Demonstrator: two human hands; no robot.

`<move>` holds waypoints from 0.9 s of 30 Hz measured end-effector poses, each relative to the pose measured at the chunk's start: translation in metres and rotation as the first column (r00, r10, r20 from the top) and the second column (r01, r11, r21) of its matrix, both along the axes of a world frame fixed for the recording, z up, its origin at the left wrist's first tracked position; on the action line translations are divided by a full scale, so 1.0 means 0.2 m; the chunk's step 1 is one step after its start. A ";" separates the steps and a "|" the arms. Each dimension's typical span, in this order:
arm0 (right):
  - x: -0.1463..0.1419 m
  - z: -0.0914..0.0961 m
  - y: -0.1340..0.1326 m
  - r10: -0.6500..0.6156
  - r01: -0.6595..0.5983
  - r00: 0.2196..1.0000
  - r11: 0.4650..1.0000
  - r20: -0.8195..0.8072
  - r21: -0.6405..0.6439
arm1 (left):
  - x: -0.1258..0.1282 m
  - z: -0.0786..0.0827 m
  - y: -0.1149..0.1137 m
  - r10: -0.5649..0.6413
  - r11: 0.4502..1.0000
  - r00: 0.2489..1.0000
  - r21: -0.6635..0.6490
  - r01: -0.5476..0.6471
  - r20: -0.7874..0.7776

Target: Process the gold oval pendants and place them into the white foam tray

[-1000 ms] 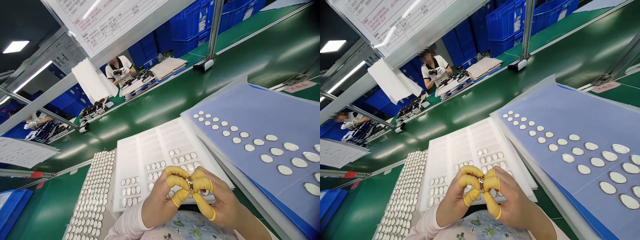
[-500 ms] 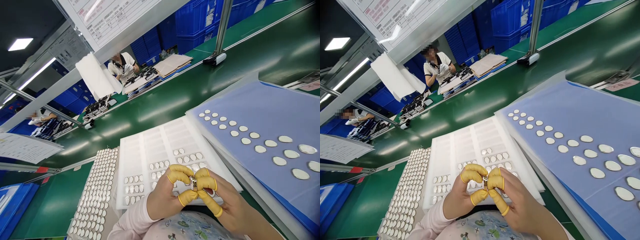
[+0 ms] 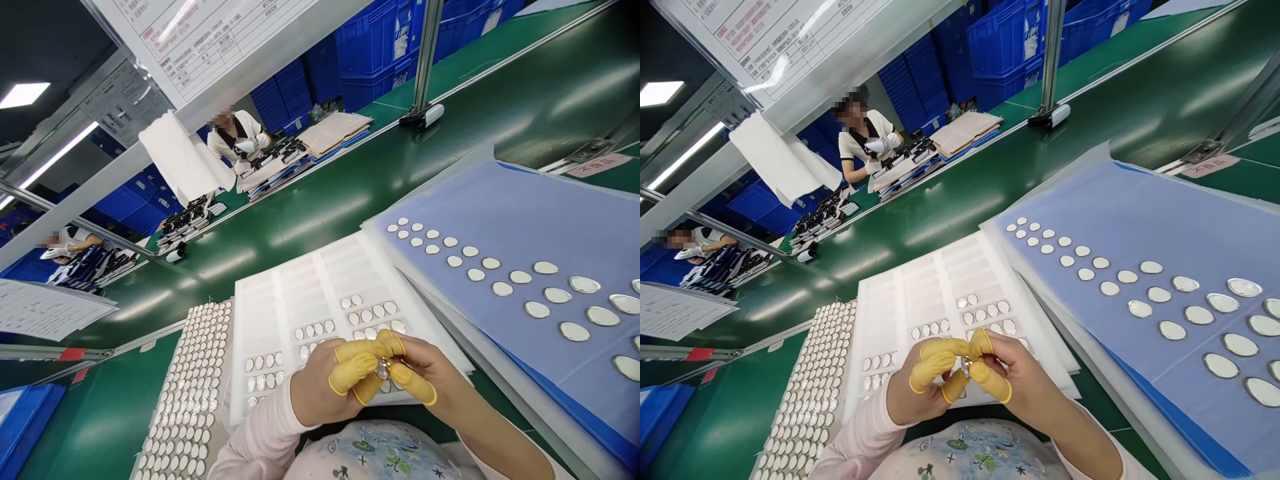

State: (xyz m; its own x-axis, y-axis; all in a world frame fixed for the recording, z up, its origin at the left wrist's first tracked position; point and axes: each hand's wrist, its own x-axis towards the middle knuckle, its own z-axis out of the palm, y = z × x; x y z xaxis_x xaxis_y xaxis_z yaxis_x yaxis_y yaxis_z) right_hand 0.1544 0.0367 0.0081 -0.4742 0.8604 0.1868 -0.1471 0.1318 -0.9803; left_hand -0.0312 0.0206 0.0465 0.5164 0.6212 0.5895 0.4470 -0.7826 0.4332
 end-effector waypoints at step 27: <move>-0.02 -0.03 -0.06 -0.188 0.076 0.964 0.872 0.188 0.484 | -0.04 -0.04 -0.03 0.159 0.570 0.949 -0.810 0.137 0.273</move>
State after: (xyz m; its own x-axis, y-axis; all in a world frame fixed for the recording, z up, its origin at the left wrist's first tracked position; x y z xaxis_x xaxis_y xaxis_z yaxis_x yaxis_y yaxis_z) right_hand 0.1503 0.0247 0.0012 -0.4397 0.7548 0.4868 0.1183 0.5859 -0.8017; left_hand -0.0402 0.0141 0.0385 0.4074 0.9115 -0.0566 0.1936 -0.0256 0.9807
